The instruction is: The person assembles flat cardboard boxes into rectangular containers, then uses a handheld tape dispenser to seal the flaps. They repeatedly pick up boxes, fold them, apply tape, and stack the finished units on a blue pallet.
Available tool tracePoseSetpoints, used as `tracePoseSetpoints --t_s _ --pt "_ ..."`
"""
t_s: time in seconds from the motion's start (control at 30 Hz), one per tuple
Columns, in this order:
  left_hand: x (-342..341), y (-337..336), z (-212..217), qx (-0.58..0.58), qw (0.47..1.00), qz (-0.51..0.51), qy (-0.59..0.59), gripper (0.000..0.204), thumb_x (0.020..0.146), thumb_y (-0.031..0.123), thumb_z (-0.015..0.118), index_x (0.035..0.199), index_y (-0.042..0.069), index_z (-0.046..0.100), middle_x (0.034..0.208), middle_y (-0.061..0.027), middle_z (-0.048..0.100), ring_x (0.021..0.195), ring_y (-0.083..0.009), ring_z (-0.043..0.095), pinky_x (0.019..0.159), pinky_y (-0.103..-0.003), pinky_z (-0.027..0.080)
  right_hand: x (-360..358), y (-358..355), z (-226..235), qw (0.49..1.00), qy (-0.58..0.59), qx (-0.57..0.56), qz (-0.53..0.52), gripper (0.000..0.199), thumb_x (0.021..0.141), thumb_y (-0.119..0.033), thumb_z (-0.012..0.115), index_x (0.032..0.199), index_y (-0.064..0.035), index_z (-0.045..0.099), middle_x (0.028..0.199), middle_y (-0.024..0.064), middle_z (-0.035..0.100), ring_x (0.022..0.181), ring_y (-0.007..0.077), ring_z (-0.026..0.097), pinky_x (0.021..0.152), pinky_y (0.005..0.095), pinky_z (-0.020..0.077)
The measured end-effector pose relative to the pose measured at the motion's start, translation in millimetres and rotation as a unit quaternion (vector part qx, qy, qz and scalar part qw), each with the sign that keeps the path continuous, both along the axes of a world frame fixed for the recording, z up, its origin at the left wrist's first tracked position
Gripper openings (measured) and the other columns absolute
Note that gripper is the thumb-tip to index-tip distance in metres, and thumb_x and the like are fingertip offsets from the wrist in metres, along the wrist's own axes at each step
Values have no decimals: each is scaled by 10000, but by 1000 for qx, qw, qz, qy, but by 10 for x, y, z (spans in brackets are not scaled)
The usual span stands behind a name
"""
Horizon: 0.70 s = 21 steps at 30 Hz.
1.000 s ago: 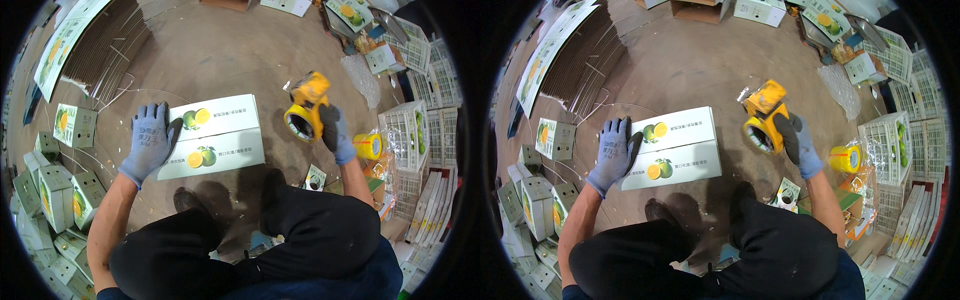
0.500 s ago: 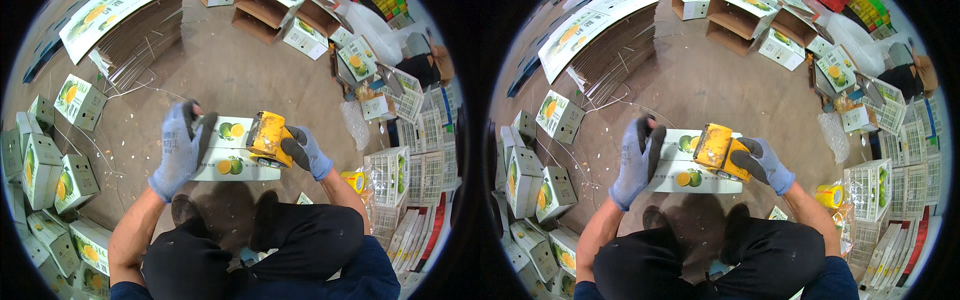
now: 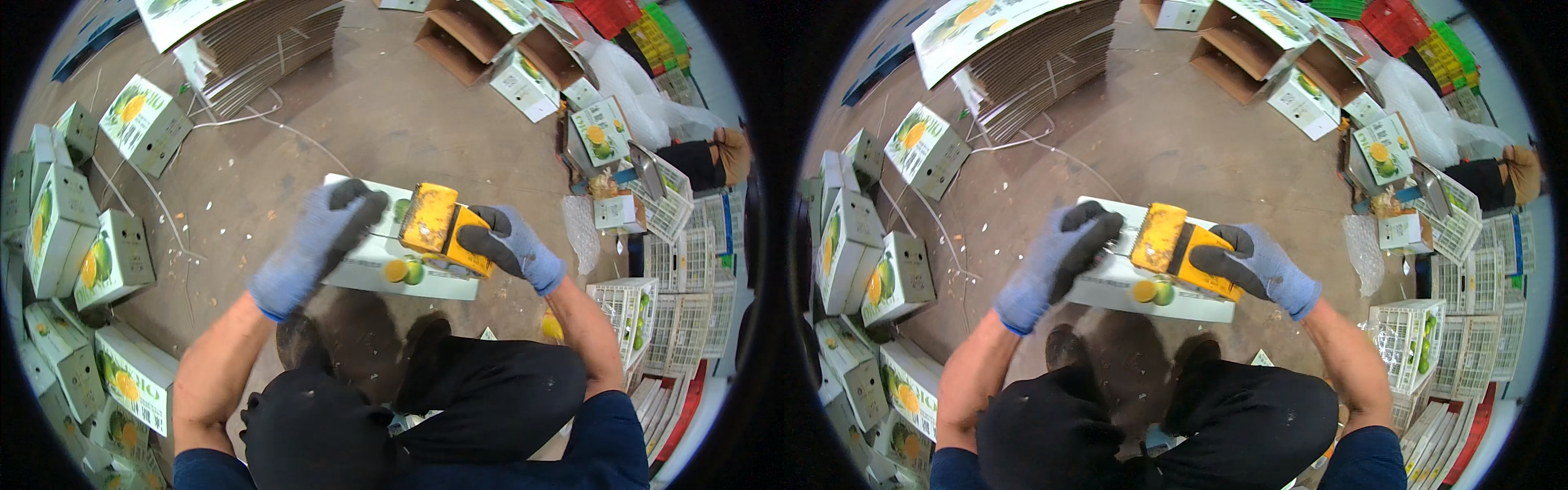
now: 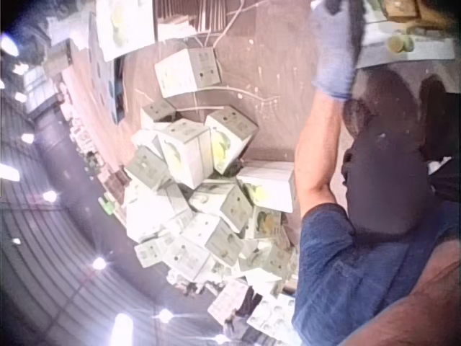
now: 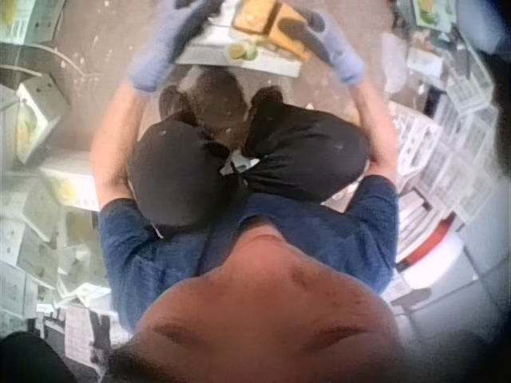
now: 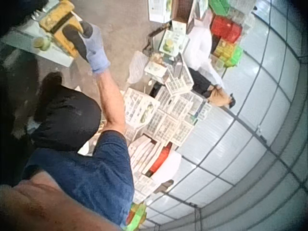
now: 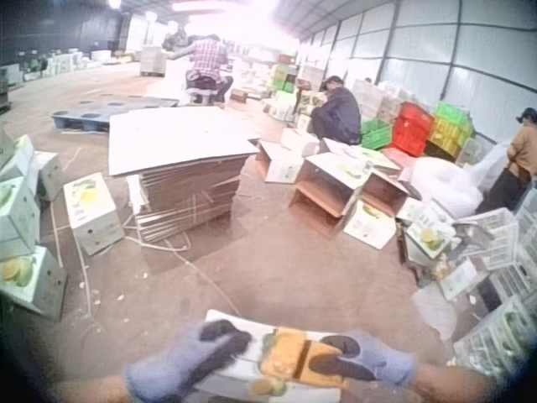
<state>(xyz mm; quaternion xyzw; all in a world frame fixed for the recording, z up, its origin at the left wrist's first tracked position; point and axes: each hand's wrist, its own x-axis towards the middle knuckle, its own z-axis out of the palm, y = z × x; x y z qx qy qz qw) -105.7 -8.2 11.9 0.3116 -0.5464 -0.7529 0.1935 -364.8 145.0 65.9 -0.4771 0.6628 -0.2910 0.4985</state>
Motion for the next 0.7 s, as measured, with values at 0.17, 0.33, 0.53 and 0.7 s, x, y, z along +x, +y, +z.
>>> tracePoseSetpoints --t_s 0.17,0.33,0.53,0.7 --pt "983 -708 -166 -79 980 54 -174 334 986 405 698 923 77 696 756 30 571 660 -75 495 585 -263 399 173 -461 268 977 166 96 97 628 946 -626 716 1007 -4 774 748 69 672 622 139 567 562 314 420" --pt "1552 -1059 -1135 -30 978 58 -199 328 1011 426 699 849 144 655 671 78 503 572 -36 421 520 -237 316 297 -694 252 937 295 73 171 709 887 -676 751 885 33 742 720 104 639 612 158 527 539 350 369" --pt "939 -394 -2114 -180 947 51 -261 298 978 272 636 1109 21 730 905 -210 740 806 -309 685 756 -454 532 407 -739 160 876 371 114 287 393 1040 -450 625 997 -82 757 913 243 679 802 393 657 740 499 507" --pt "411 230 -2567 -197 941 79 -264 433 1091 353 436 1231 18 670 1175 -290 712 1114 -475 674 943 -537 529 443 -726 145 890 370 82 254 796 955 -727 587 913 58 716 930 297 694 898 465 682 807 501 537"
